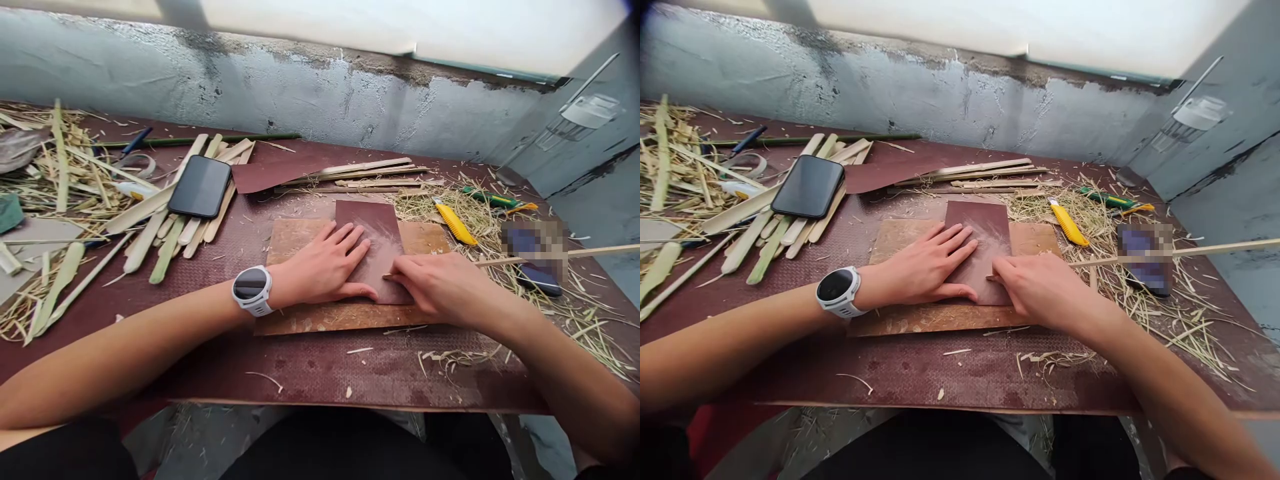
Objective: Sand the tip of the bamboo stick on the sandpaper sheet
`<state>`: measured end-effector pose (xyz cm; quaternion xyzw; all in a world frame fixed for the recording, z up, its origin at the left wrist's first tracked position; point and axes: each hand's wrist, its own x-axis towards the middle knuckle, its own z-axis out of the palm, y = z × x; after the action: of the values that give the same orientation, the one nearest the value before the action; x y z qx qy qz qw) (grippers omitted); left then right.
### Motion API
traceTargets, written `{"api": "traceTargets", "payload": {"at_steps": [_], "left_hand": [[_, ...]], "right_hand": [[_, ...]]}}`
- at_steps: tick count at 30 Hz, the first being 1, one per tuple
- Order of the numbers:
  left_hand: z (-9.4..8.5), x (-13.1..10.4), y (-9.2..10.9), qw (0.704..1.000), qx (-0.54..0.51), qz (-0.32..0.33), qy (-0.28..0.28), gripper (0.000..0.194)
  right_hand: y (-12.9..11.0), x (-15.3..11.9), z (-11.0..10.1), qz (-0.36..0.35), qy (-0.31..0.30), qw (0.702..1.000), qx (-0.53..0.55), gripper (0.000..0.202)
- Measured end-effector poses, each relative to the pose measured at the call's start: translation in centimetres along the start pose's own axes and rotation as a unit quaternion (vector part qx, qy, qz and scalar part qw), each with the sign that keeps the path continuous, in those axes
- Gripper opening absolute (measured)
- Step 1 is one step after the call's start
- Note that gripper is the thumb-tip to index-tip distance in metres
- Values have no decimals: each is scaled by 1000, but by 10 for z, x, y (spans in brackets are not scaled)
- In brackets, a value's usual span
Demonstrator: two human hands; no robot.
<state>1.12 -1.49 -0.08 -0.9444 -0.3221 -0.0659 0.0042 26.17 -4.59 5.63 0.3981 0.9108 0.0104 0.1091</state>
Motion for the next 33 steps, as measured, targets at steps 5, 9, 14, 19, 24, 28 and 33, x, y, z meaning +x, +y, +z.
{"api": "traceTargets", "payload": {"at_steps": [5,9,14,19,24,28,33], "left_hand": [[0,0,0,1000,-7,3,6,105],[3,0,0,1000,-1,4,3,104],[2,0,0,1000,9,-1,3,105],[0,-1,0,1000,6,2,-5,103],[0,-1,0,1000,4,3,10,104],[0,0,1,1000,2,-1,8,108],[-1,-1,1,1000,2,1,1,105]], "right_hand": [[-10,-1,3,-5,38,998,-49,9],[-21,3,11,-12,109,990,-85,17],[-21,8,20,-17,136,988,-69,19],[-20,3,16,-3,103,995,-14,24],[-11,5,12,37,62,997,-10,28],[-3,9,10,115,69,990,-41,34],[-15,5,5,33,18,999,17,29]]}}
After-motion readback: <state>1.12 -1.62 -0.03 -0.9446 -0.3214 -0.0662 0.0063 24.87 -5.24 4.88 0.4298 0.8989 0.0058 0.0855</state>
